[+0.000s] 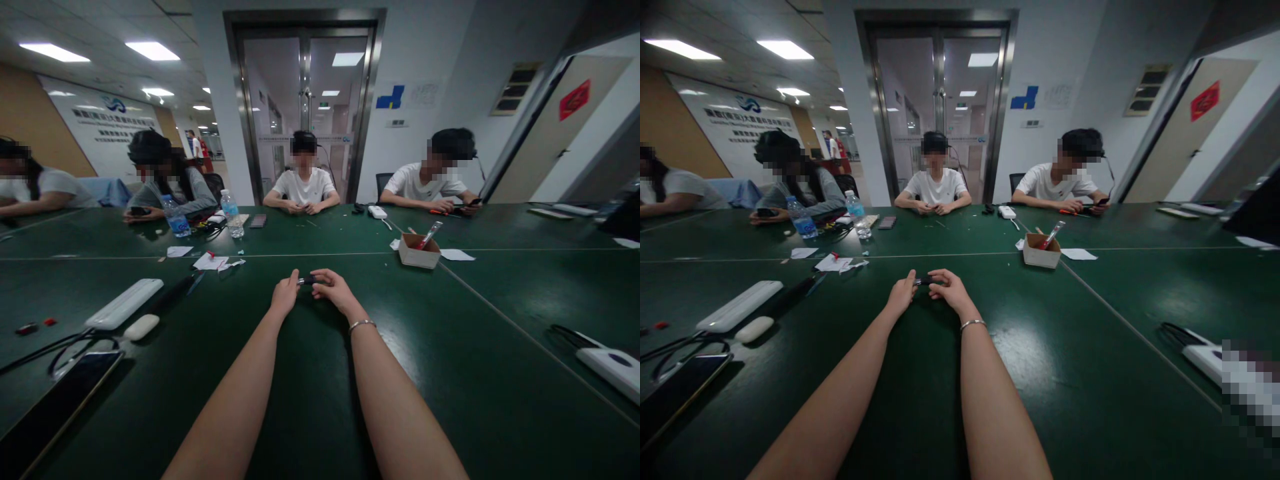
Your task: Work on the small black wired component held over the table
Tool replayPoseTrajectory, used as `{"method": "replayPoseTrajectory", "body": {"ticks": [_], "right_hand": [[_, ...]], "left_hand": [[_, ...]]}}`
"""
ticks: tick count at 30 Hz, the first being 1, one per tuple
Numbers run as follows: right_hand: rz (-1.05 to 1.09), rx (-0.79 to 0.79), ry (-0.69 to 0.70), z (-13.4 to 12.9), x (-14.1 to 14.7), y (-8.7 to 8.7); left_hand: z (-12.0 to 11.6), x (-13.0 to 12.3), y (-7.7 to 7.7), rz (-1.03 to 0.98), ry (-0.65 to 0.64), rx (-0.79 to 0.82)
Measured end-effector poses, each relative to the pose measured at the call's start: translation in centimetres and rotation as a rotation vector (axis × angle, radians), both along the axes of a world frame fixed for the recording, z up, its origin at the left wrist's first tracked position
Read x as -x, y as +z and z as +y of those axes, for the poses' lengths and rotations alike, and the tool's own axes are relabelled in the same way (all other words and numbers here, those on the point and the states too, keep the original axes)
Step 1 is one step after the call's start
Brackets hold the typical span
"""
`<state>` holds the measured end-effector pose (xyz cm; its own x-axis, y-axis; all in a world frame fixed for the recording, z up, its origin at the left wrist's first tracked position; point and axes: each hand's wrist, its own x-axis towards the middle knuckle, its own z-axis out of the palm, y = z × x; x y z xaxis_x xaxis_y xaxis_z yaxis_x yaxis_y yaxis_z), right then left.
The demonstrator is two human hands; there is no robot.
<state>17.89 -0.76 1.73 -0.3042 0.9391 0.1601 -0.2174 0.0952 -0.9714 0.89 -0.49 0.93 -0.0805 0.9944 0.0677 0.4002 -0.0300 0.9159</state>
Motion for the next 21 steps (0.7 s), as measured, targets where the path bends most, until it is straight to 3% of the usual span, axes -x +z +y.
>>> {"method": "replayPoseTrajectory", "body": {"ticks": [5, 9, 12, 21], "right_hand": [[0.032, 0.081, -0.080, 0.42, -0.01, -0.35], [0.067, 0.127, -0.124, 0.68, 0.04, -0.52], [0.074, 0.131, -0.118, 0.63, 0.01, -0.51], [0.062, 0.098, -0.099, 0.39, -0.03, -0.39]], "left_hand": [[-0.24, -0.35, -0.18, -0.122, 0.019, -0.050], [-0.33, -0.17, 0.01, -0.273, -0.082, -0.177], [-0.59, 0.02, 0.39, -0.267, -0.137, -0.229], [-0.64, 0.23, 0.44, -0.236, -0.105, -0.180]]}}
